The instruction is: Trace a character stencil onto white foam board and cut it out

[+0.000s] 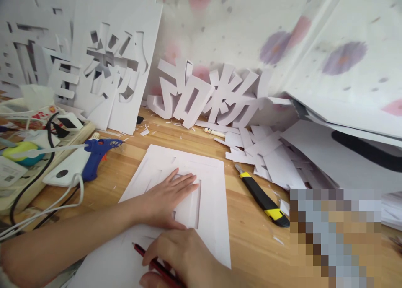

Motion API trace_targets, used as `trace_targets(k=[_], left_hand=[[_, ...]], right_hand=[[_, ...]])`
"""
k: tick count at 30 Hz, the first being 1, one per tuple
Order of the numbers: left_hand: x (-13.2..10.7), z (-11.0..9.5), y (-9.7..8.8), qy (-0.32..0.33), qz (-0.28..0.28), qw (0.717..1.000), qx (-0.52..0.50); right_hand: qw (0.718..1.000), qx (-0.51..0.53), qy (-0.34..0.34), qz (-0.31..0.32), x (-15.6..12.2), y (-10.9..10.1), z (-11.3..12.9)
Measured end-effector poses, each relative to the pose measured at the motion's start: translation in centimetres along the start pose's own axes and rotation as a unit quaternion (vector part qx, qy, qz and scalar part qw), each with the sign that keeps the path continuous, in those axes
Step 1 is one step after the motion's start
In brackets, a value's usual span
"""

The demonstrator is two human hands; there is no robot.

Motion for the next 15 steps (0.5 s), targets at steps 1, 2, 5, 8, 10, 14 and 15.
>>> trace_targets(k=[1, 2, 5, 8, 10, 14, 15], left_hand=[[0.0, 0.0, -0.1, 0.0, 0.002, 1.0, -0.003], [0.0, 0.0, -0.1, -0.001, 0.003, 1.0, -0.004], [0.1, 0.0, -0.1, 0.0, 0.005, 1.0, -0.002], [0.2, 0.0, 0.0, 0.002, 0.004, 1.0, -0.002], [0.1, 0.1, 0.1, 0.002, 0.005, 1.0, -0.002], [0.1, 0.1, 0.1, 0.002, 0.003, 1.0, -0.001], [0.1, 0.1, 0.1, 0.001, 0.004, 1.0, 0.0]], right_hand=[[1.0, -0.011, -0.003, 0.021, 0.4, 0.2, 0.1], [0.999, -0.023, -0.009, 0.031, 0.7, 0.3, 0.2], [0.998, -0.054, -0.016, 0.026, 1.2, 0.4, 0.3], [0.998, -0.061, -0.017, 0.023, 1.3, 0.7, 0.2], [0.998, -0.058, -0.024, 0.028, 1.3, 0.9, 0.1], [0.997, -0.057, -0.03, 0.035, 1.4, 1.1, -0.1], [0.997, -0.059, -0.03, 0.035, 1.4, 1.1, -0.1]])
Point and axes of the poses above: each hand's wrist, its own x-axis towards the middle knuckle, its own y-axis out of the palm, z = x × y, the point moved 3 cm from there along x, towards the middle knuckle, and after that the axes turned 2 degrees about -y, right-handed, at the moved point
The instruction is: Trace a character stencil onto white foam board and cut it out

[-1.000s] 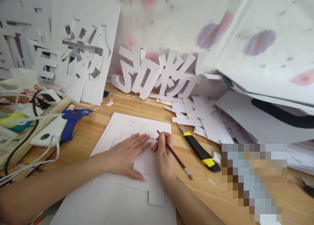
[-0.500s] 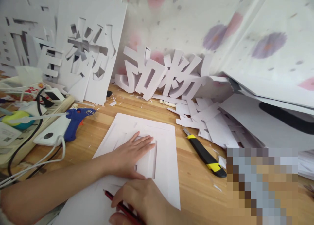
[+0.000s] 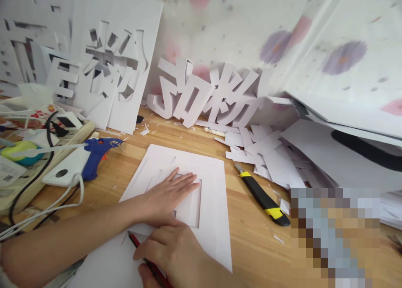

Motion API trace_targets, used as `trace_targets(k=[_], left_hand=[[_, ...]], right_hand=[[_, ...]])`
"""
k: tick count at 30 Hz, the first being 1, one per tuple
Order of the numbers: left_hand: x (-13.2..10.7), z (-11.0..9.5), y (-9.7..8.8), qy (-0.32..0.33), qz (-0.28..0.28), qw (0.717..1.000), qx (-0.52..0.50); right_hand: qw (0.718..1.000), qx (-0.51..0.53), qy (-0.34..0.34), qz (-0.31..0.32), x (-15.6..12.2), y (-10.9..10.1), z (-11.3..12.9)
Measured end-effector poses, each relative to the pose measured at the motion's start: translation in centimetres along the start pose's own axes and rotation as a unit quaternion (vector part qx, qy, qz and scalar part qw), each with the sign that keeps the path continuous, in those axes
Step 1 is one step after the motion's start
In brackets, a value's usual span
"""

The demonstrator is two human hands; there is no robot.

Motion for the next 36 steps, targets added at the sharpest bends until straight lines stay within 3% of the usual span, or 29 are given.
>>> trace_targets(k=[17, 28, 36], left_hand=[[0.0, -0.3, 0.0, -0.003, 0.016, 0.999, 0.032], [0.2, -0.3, 0.0, -0.006, 0.006, 1.0, 0.021], [0.1, -0.2, 0.0, -0.006, 0.005, 1.0, 0.005]], right_hand=[[0.999, -0.024, 0.021, 0.008, -0.4, 0.5, -0.8], [0.994, -0.042, 0.101, 0.003, -2.9, -2.3, 0.0], [0.979, -0.073, 0.167, 0.089, -4.8, -4.3, 1.0]])
Point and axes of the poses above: each hand's wrist, its own x-axis towards the middle knuckle, its own y-axis out of the palm, z = x × y, the point moved 3 cm from there along x, towards the middle knuckle, and after that the axes turned 2 degrees about -y, right-handed, at the moved point
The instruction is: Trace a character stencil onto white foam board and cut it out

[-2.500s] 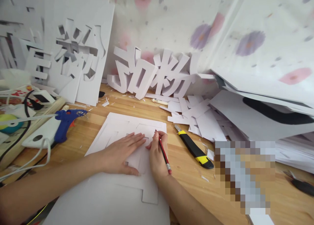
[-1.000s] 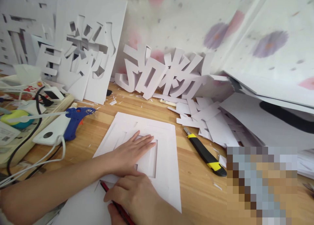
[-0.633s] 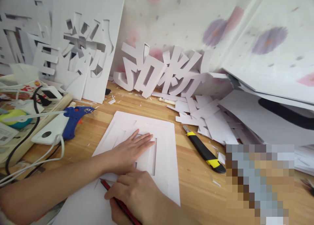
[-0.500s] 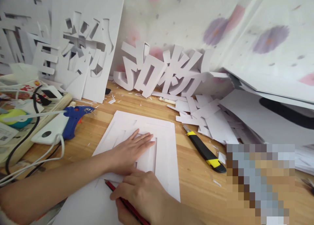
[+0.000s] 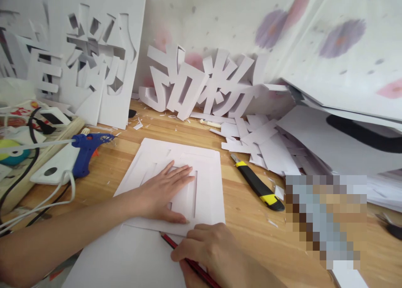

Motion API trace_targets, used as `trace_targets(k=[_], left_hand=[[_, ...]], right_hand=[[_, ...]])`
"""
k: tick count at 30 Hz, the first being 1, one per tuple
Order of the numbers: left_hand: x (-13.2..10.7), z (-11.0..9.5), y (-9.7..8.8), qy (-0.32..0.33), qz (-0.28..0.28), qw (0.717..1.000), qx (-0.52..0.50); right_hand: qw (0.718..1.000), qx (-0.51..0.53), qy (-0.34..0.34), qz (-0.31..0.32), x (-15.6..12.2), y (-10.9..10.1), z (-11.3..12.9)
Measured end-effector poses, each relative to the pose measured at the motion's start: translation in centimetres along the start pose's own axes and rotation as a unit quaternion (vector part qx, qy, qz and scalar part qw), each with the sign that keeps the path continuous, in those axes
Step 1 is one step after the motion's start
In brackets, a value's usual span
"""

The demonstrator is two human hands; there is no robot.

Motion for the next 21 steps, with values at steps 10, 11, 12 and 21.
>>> trace_targets(k=[10, 11, 12, 21], left_hand=[[0.1, -0.1, -0.2, -0.007, 0.011, 1.0, 0.008], [0.1, -0.1, -0.2, -0.007, 0.011, 1.0, 0.008], [0.1, -0.1, -0.2, -0.008, 0.012, 1.0, 0.008], [0.1, 0.0, -0.2, -0.013, 0.023, 1.0, 0.005]], right_hand=[[0.997, -0.005, 0.069, 0.02, -2.6, -0.9, -0.9], [0.997, -0.013, 0.079, 0.024, -2.9, -0.9, -0.9], [0.996, -0.018, 0.088, 0.03, -3.1, -1.0, -0.9], [0.986, -0.042, 0.159, -0.02, -2.2, -1.3, 0.2]])
Point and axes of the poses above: each hand's wrist, its own x-axis towards the middle knuckle, its own y-axis out of the palm, z = x × y, the point moved 3 cm from there along x, towards the middle knuckle, and after that the axes turned 2 degrees about -y, right-handed, at the moved point
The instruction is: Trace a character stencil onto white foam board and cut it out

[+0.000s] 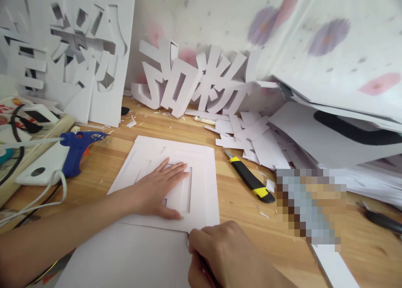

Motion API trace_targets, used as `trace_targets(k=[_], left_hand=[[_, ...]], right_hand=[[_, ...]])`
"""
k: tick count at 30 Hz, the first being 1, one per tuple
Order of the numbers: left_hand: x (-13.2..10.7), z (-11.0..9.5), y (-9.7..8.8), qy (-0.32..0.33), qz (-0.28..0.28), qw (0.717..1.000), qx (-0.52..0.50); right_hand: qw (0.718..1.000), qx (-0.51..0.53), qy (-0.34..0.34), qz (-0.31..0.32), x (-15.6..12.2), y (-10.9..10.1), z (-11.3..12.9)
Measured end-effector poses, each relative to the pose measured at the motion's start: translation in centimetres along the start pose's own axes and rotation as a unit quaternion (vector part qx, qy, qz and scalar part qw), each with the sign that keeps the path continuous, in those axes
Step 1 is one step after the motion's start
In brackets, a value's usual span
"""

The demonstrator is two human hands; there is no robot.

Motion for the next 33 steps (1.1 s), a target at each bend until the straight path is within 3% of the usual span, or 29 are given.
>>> trace_targets(k=[9, 16, 27, 33], left_hand=[[0.0, 0.1, 0.2, -0.002, -0.01, 1.0, -0.003], [0.0, 0.0, 0.0, -0.002, -0.008, 1.0, -0.011], [0.1, 0.1, 0.3, 0.004, -0.016, 1.0, -0.003], [0.0, 0.1, 0.3, 0.007, -0.011, 1.0, 0.011]], right_hand=[[0.998, 0.013, 0.046, -0.049, 0.6, -0.4, -0.4], [0.994, -0.016, -0.032, -0.103, 0.9, -0.4, -0.1], [0.998, -0.015, -0.021, -0.058, 2.5, 0.8, 0.3], [0.988, 0.122, -0.091, -0.032, 3.0, 0.7, 1.8]])
Point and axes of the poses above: each hand's wrist, its own x-axis towards the middle knuckle, its own y-axis out of the palm, z = x × y, the point moved 3 cm from there along x, towards the middle knuckle, and after that the axes turned 2 degrees about -y, right-handed, at the moved point
